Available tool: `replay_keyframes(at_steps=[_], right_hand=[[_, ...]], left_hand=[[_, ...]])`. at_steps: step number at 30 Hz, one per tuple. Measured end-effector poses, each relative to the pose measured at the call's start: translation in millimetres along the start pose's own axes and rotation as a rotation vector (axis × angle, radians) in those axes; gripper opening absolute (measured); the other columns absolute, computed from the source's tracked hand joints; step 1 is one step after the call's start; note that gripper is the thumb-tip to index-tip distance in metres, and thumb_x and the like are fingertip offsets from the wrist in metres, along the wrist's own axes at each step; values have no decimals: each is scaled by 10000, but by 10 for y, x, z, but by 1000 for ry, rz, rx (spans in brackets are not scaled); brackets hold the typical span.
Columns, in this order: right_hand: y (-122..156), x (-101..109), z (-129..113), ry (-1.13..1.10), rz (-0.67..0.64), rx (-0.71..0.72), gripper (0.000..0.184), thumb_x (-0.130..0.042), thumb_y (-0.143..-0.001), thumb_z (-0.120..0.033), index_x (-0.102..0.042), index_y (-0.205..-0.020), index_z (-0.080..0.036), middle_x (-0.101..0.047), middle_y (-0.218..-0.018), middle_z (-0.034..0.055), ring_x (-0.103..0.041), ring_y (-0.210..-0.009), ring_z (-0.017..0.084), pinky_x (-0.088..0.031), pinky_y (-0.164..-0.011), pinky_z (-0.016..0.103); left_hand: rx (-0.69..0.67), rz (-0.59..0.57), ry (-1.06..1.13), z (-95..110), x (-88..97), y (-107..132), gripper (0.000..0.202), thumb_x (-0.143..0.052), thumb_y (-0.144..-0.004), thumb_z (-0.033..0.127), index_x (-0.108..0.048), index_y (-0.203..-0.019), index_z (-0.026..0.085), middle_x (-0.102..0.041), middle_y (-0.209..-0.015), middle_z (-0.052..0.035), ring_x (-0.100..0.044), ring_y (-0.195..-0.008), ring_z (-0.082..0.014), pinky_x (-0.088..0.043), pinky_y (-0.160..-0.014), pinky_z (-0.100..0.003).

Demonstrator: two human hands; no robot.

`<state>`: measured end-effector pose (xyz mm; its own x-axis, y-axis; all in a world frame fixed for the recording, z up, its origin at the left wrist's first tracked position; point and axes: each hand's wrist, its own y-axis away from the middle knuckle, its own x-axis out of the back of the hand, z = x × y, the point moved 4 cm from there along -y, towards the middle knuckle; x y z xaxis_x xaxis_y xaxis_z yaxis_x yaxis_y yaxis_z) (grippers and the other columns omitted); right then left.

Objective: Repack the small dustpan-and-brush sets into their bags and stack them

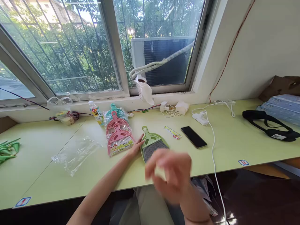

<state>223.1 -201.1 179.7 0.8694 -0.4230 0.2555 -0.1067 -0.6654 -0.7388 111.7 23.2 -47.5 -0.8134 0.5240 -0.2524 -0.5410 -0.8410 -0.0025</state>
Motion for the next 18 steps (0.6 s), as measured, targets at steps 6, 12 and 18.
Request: replay_keyframes(at_steps=[6, 12, 18], right_hand=[[-148, -503, 1383, 685, -154, -247, 240, -444, -924, -358, -632, -927, -209, -633, -946, 98, -574, -973, 233, -462, -822, 364], [6, -831, 1992, 915, -323, -361, 241, -499, -900, -356, -636, -992, -180, -593, -1039, 116, -536, -1040, 248, -433, -863, 352], [-182, -979, 2129, 783, -406, -475, 235, -554, -828, -373, -644, -903, -170, -616, -1010, 109, -592, -882, 201, -436, -765, 284]], left_hand=[[-167, 49, -46, 154, -128, 51, 602, -587, -820, 443, -456, -1376, 250, -394, -1473, -28, -300, -1393, -250, -232, -1165, -420], [-276, 25, -275, 269, -180, 84, 613, -483, -875, 498, -404, -1410, 208, -331, -1510, -43, -250, -1414, -227, -176, -1185, -371], [-308, 47, -402, 274, -151, 84, 600, -360, -924, 514, -343, -1438, 204, -300, -1526, -41, -245, -1416, -192, -172, -1181, -338]])
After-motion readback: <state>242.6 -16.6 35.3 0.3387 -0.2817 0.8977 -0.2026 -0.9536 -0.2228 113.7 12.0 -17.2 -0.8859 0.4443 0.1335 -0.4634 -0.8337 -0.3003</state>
